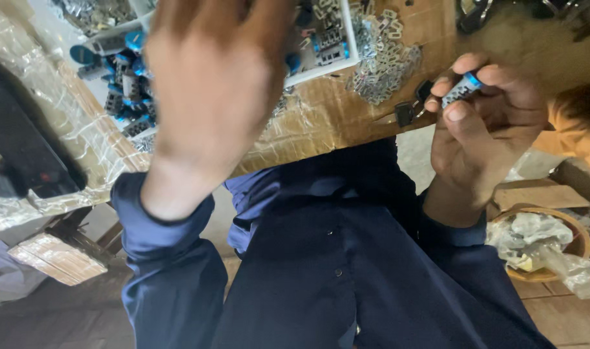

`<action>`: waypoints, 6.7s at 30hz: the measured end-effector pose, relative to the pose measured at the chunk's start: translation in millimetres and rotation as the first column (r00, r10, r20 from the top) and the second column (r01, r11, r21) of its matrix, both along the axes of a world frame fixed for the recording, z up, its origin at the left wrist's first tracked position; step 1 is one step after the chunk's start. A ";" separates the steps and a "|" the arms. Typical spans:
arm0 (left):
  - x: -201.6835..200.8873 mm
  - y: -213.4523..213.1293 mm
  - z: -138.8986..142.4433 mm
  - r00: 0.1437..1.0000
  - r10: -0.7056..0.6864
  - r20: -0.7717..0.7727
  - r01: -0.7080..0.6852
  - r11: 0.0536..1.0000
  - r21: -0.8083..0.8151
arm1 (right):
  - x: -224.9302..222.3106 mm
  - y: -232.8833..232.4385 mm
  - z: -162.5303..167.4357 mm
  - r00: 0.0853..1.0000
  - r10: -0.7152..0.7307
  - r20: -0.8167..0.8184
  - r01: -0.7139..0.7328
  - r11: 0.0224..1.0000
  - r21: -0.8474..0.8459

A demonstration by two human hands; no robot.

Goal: The person sits at a workbench assembling padlock lock cylinders, picking small blue-topped pin parts from a compartment tray and pressing them into the cylinder body held in the other hand, repeating this for successive cylinders, and finally working an assembled cylinder with a key.

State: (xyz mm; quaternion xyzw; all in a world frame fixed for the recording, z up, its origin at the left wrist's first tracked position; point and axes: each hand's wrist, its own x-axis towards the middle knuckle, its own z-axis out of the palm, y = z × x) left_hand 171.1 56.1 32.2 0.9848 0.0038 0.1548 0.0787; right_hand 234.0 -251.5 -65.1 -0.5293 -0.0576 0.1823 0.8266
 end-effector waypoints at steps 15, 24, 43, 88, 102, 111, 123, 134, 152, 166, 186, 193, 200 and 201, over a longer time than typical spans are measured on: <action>-16.1 0.1 75.1 0.980 -0.095 -0.176 -0.073 0.651 -0.756 | 2.0 -12.0 5.0 0.999 0.008 0.031 -0.008 1.000 0.005; -26.0 -43.8 29.2 0.982 -0.134 0.132 0.188 0.656 -0.731 | -5.4 -24.9 18.1 0.993 -0.075 0.089 0.073 0.997 0.018; -170.7 -64.2 -40.2 0.920 0.391 -0.029 -0.376 0.859 -0.348 | -57.2 41.3 43.4 0.693 0.709 -0.127 -0.699 0.705 0.121; -142.9 -60.9 -30.0 0.982 0.095 0.166 0.017 0.821 -0.571 | -69.9 72.5 34.6 0.728 0.681 0.080 -0.658 0.727 -0.196; -156.3 -68.7 -34.5 0.960 0.200 -0.194 -0.245 0.273 -0.930 | -74.0 73.3 33.3 0.691 0.712 -0.128 -0.702 0.702 0.115; -132.9 -47.2 -39.2 0.998 -0.007 -0.065 -0.018 0.929 -0.370 | -73.0 53.6 29.6 0.740 0.657 -0.146 -0.620 0.750 0.231; -134.2 -65.9 -23.3 0.977 0.211 -0.029 -0.178 0.731 -0.659 | -66.0 46.0 35.0 0.770 0.602 -0.212 -0.596 0.797 0.100; -119.5 -72.2 -17.7 0.990 0.116 0.079 0.005 0.535 -0.845 | -71.7 54.2 33.4 0.777 0.615 -0.133 -0.611 0.788 0.074; -104.0 -83.8 -43.5 0.965 -0.242 -0.097 -0.144 -0.186 -0.972 | -52.1 15.6 32.5 0.795 0.603 0.068 -0.603 0.797 -0.029; -47.0 -77.8 -14.6 0.985 -0.030 -0.169 -0.064 0.849 -0.524 | -49.2 -10.8 49.6 0.922 0.358 -0.144 -0.363 0.932 -0.003; -109.9 -90.2 -39.7 0.995 0.027 0.092 0.068 0.485 -0.872 | -65.2 23.5 35.3 0.824 0.521 -0.221 -0.524 0.850 0.052; -96.5 -71.8 -32.5 0.961 -0.219 0.168 0.274 0.689 -0.671 | -63.2 21.9 36.0 0.829 0.518 -0.210 -0.534 0.845 -0.028; -91.6 -82.2 -28.9 0.977 -0.075 -0.199 -0.176 0.239 -0.955 | -58.0 10.8 27.9 0.818 0.575 0.006 -0.567 0.808 -0.163; -86.7 -87.4 -30.9 0.997 -0.016 -0.073 -0.058 0.448 -0.892 | -60.9 6.0 31.2 0.873 0.478 -0.099 -0.488 0.864 -0.125</action>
